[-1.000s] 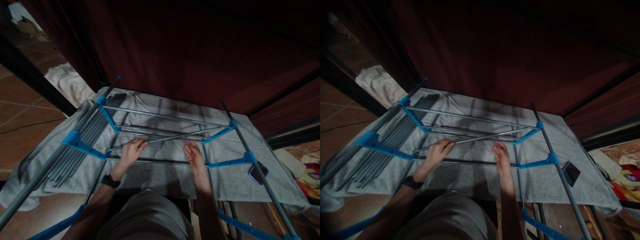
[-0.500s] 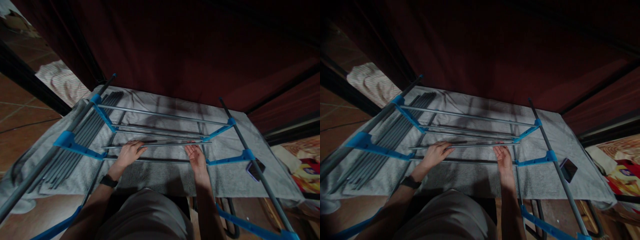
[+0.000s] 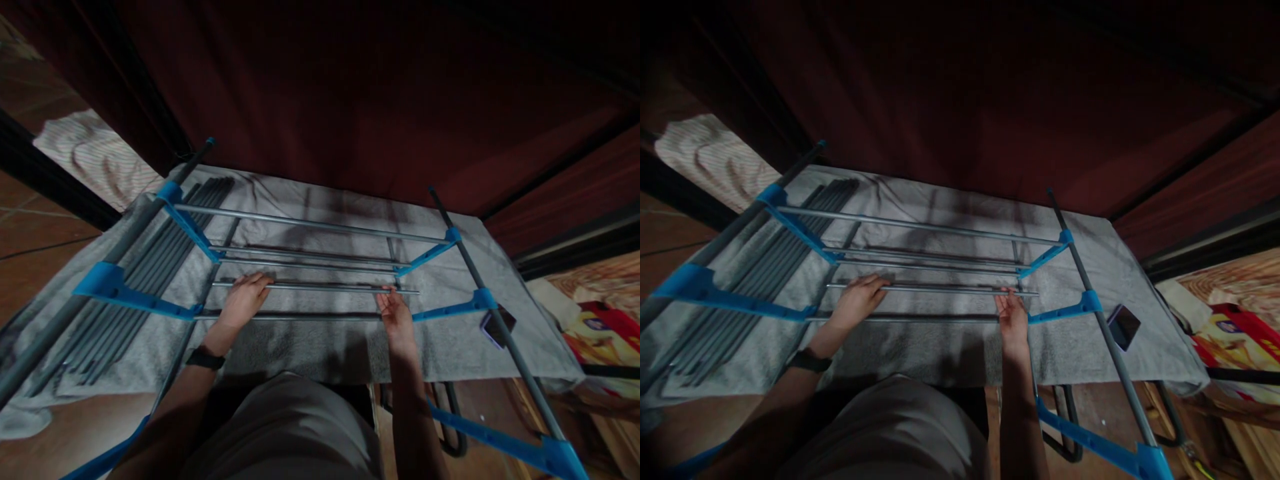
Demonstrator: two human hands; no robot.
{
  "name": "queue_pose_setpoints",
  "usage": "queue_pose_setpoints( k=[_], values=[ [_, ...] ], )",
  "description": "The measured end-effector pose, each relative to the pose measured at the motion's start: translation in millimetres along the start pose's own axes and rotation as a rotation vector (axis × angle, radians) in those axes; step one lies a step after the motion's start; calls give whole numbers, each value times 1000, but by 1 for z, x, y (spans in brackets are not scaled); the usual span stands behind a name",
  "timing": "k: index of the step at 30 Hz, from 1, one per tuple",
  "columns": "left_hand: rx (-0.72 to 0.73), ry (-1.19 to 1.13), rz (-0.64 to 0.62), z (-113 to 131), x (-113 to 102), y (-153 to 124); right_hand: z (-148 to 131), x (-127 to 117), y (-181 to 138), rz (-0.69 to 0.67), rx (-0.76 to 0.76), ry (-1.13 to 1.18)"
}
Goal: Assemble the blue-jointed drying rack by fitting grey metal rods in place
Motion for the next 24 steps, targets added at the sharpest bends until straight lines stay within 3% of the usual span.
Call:
queue_pose_setpoints(
  k=[12, 19, 24],
  values=[
    [-179, -24, 113, -29, -10, 0, 1, -12, 10, 52, 2, 29],
    [-412, -155, 238, -51, -17, -2, 3, -12, 14, 79, 8, 44],
    [-470, -351, 414, -62, -21, -2, 3, -8, 14, 84, 13, 78]
  ],
)
Point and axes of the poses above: each hand's wrist, its own y-axis towards the middle knuckle, its own x-axis out of the palm, z = x × y, the point moved 6 cm from there along y, towards the middle knuckle, and after that the axes turned 10 degrees about -x, right-handed, at the moved point
